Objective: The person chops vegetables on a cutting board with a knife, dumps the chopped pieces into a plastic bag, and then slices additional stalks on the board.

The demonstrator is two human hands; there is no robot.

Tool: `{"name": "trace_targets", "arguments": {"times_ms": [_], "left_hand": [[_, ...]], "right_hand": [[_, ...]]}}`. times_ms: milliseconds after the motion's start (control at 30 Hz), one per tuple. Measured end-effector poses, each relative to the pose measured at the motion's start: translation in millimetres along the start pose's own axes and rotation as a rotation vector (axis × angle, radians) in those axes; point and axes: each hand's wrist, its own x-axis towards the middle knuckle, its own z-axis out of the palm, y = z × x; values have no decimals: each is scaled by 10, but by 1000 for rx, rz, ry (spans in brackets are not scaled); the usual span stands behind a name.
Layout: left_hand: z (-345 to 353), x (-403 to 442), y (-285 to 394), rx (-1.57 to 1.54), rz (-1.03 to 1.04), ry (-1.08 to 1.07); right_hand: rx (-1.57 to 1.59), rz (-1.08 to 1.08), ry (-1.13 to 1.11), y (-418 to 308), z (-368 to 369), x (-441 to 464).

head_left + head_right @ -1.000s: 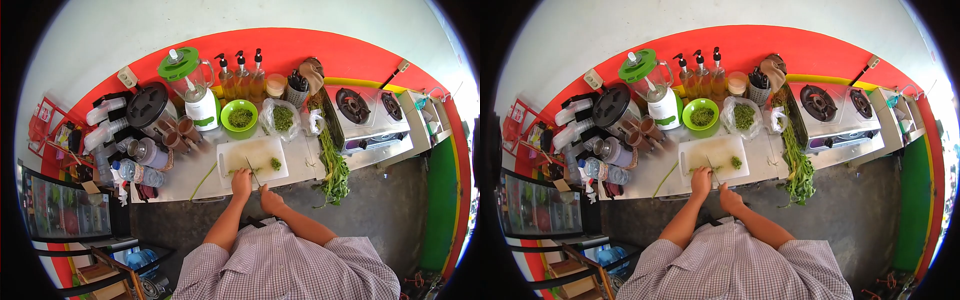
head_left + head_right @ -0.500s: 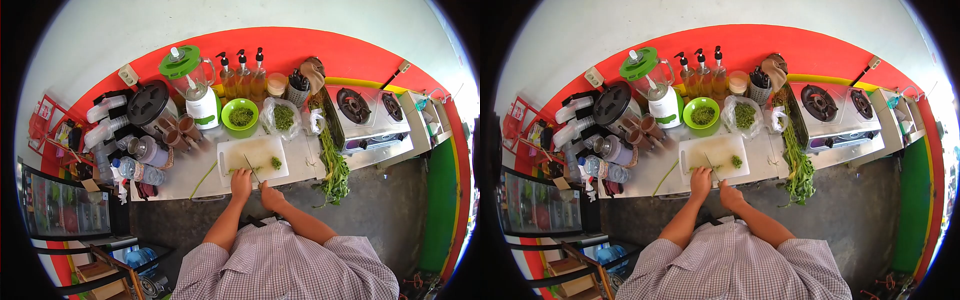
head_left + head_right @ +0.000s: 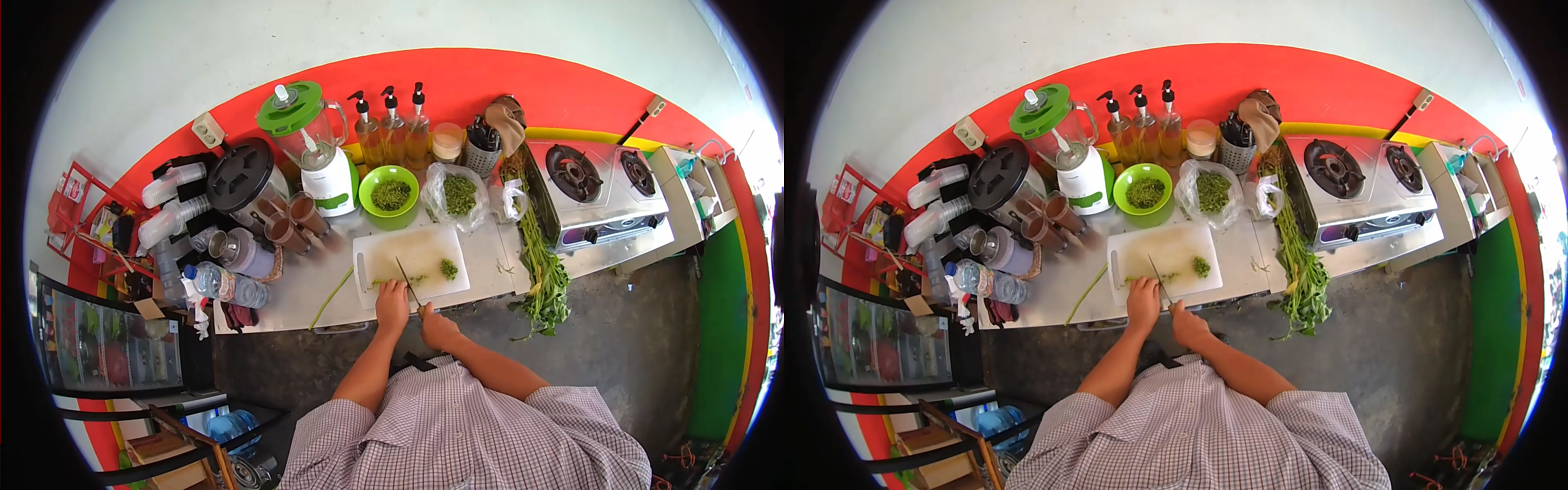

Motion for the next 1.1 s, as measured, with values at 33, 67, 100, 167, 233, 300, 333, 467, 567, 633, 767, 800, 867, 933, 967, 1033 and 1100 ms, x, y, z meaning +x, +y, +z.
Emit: {"name": "trace_targets", "arguments": {"times_ms": [33, 67, 100, 167, 233, 300, 333, 467, 567, 633, 767, 800, 867, 933, 967, 1033, 1100], "left_hand": [[5, -14, 0, 1, 4, 2], [3, -33, -5, -21, 15, 22], [-5, -37, -1, -44, 27, 40], [-13, -40, 0, -33, 26, 29], [-8, -29, 12, -25, 18, 24], [6, 17, 14, -12, 22, -23], [21, 43, 21, -10, 25, -20], [104, 155, 85, -52, 65, -87], [169, 218, 49, -97, 57, -120], [154, 243, 45, -106, 37, -119], [118, 245, 50, -106, 55, -166], [133, 238, 38, -98, 58, -186], [152, 213, 0, -133, 77, -166], [135, 200, -11, -166, 97, -152], [144, 218, -5, -150, 77, -166], [137, 313, 14, -138, 59, -178], [126, 383, -8, -129, -19, -304]], "right_hand": [[2, -1, 4, 26, 1, 13], [9, -14, 13, 58, 0, 25], [17, -25, 21, 78, -7, 24], [20, -10, 34, 124, -6, 15], [15, 2, 45, 183, -35, -18], [41, 43, 94, 266, -80, -51], [42, 41, 97, 299, -103, -49], [148, 77, 198, 364, -147, -35], [152, 31, 166, 264, -218, -110], [127, 2, 129, 214, -204, -131], [100, -34, 107, 203, -122, -77], [94, -40, 107, 183, -131, -91], [85, -14, 110, 129, -116, -140], [81, 14, 111, 103, -58, -115], [78, 22, 98, 115, -16, -54], [72, 32, 88, 126, -24, -15], [39, -4, 134, 126, -62, 11]]}}
